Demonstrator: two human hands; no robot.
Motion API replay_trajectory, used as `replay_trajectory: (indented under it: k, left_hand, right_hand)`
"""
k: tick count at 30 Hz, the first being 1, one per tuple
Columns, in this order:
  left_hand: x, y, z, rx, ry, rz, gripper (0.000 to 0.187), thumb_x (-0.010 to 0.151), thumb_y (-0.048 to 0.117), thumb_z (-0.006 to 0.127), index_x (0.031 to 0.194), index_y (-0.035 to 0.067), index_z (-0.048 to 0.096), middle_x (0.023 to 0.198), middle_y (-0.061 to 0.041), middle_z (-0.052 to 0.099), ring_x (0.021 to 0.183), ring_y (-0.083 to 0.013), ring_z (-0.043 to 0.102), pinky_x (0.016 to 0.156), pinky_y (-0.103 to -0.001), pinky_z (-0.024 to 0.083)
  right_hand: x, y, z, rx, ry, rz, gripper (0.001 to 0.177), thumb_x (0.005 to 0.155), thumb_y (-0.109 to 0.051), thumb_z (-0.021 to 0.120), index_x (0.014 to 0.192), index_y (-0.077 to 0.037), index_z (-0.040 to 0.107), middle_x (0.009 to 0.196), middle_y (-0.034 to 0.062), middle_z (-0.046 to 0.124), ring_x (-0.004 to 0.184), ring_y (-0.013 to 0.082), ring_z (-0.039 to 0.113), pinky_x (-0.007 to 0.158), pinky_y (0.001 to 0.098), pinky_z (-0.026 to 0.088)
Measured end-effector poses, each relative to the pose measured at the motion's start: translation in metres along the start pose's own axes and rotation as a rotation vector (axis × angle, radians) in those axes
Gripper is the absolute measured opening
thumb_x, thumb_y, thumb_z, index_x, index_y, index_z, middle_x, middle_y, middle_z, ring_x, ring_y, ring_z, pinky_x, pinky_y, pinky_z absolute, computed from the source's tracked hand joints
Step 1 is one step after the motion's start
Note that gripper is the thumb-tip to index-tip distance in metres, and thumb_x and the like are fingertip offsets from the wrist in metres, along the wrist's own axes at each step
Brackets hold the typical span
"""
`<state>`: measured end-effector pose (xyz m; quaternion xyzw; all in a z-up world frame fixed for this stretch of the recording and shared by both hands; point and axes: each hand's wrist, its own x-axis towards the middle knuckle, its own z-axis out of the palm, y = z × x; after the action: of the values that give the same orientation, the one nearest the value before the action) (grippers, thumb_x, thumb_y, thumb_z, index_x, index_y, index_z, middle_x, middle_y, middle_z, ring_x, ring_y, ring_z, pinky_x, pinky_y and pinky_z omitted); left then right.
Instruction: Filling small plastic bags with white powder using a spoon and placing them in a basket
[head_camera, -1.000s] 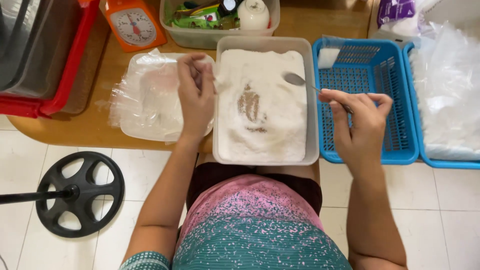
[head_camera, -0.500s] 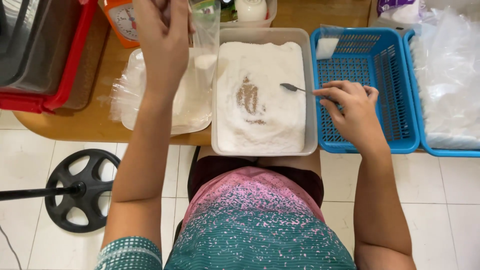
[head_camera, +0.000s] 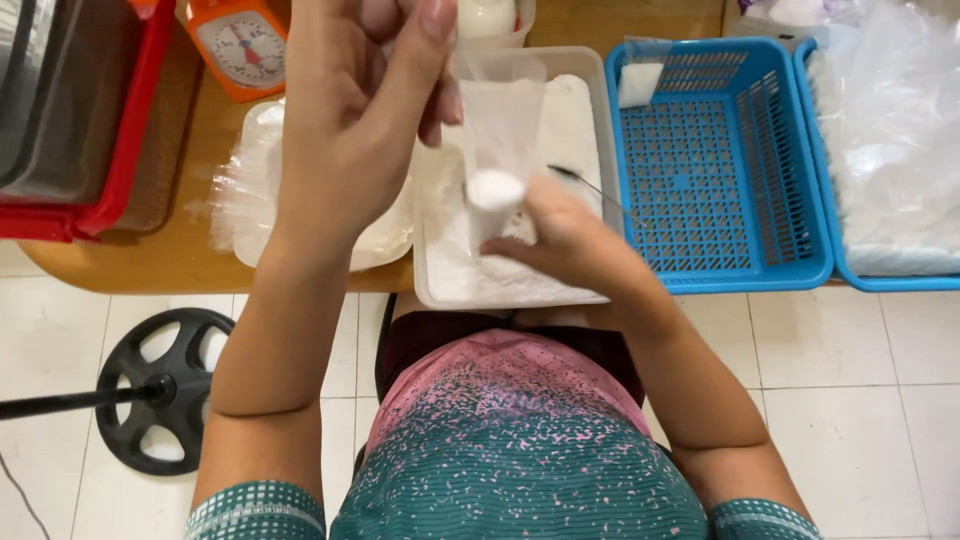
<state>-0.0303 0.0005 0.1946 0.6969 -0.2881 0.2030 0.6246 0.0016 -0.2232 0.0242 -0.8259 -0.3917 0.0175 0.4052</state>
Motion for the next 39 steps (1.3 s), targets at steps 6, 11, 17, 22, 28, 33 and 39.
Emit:
replay_trajectory:
  k: [6,11,17,22,28,33,39]
  left_hand:
    - [-0.011,-0.016,-0.007,0.094,0.045,0.095,0.014,0.131,0.013,0.052,0.137,0.01,0.039,0.114,-0.015,0.06,0.093,-0.0224,0.065,0.071,-0.032,0.055]
    - [-0.052,-0.081,-0.016,0.065,-0.001,-0.128,0.042,0.121,0.019,0.059,0.158,0.016,0.039,0.145,-0.014,0.066,0.122,-0.0223,0.069,0.098,-0.034,0.062]
    - [-0.085,-0.087,0.031,-0.152,-0.23,-0.372,0.061,0.095,0.019,0.093,0.15,0.011,0.069,0.131,-0.013,0.082,0.124,-0.0181,0.07,0.116,-0.043,0.056]
    - [-0.085,-0.094,0.046,-0.304,-0.101,-0.456,0.039,0.105,0.017,0.084,0.143,0.011,0.076,0.125,-0.013,0.086,0.123,-0.0173,0.078,0.112,-0.034,0.061]
    - [-0.087,-0.101,0.051,-0.497,-0.042,-0.491,0.038,0.106,0.01,0.082,0.143,0.005,0.074,0.138,-0.023,0.08,0.126,-0.0259,0.079,0.11,-0.04,0.065]
    - [-0.091,-0.108,0.038,-0.382,-0.085,-0.483,0.038,0.107,0.013,0.081,0.144,0.006,0.075,0.127,-0.017,0.085,0.116,-0.0174,0.081,0.106,-0.034,0.066]
    - [-0.088,-0.104,0.031,-0.41,-0.319,-0.537,0.032,0.108,0.019,0.075,0.135,0.002,0.072,0.13,-0.017,0.082,0.119,-0.0227,0.081,0.113,-0.035,0.067]
  right_hand:
    - [-0.01,-0.048,0.008,0.509,-0.141,0.157,0.042,0.093,-0.022,0.092,0.129,-0.01,0.074,0.113,0.0041,0.086,0.107,0.0115,0.078,0.099,0.0296,0.06]
    - [-0.013,-0.049,0.004,0.56,-0.118,0.19,0.032,0.097,-0.022,0.086,0.125,-0.009,0.079,0.124,0.0039,0.085,0.118,0.0142,0.078,0.109,0.0324,0.062]
    - [-0.017,-0.007,0.025,0.563,-0.009,0.126,0.027,0.094,-0.012,0.094,0.12,-0.013,0.086,0.107,0.0016,0.087,0.102,0.0107,0.078,0.1,0.035,0.062]
    - [-0.021,-0.012,0.021,0.408,-0.042,0.194,0.042,0.092,-0.025,0.095,0.129,-0.011,0.081,0.113,0.0089,0.088,0.105,0.0232,0.082,0.098,0.0454,0.062]
    - [-0.022,-0.013,0.03,0.419,0.044,0.188,0.015,0.101,-0.027,0.087,0.099,-0.012,0.084,0.089,0.0041,0.087,0.088,0.0188,0.084,0.087,0.0376,0.064]
    - [-0.019,-0.017,-0.018,-0.027,-0.011,0.051,0.062,0.088,-0.047,0.097,0.125,-0.003,0.073,0.113,0.0242,0.081,0.112,0.0516,0.074,0.1,0.0656,0.056]
    - [0.015,-0.041,-0.07,0.369,0.232,0.037,0.052,0.113,-0.024,0.069,0.16,-0.005,0.054,0.143,0.0133,0.074,0.126,0.0211,0.075,0.106,0.0299,0.055]
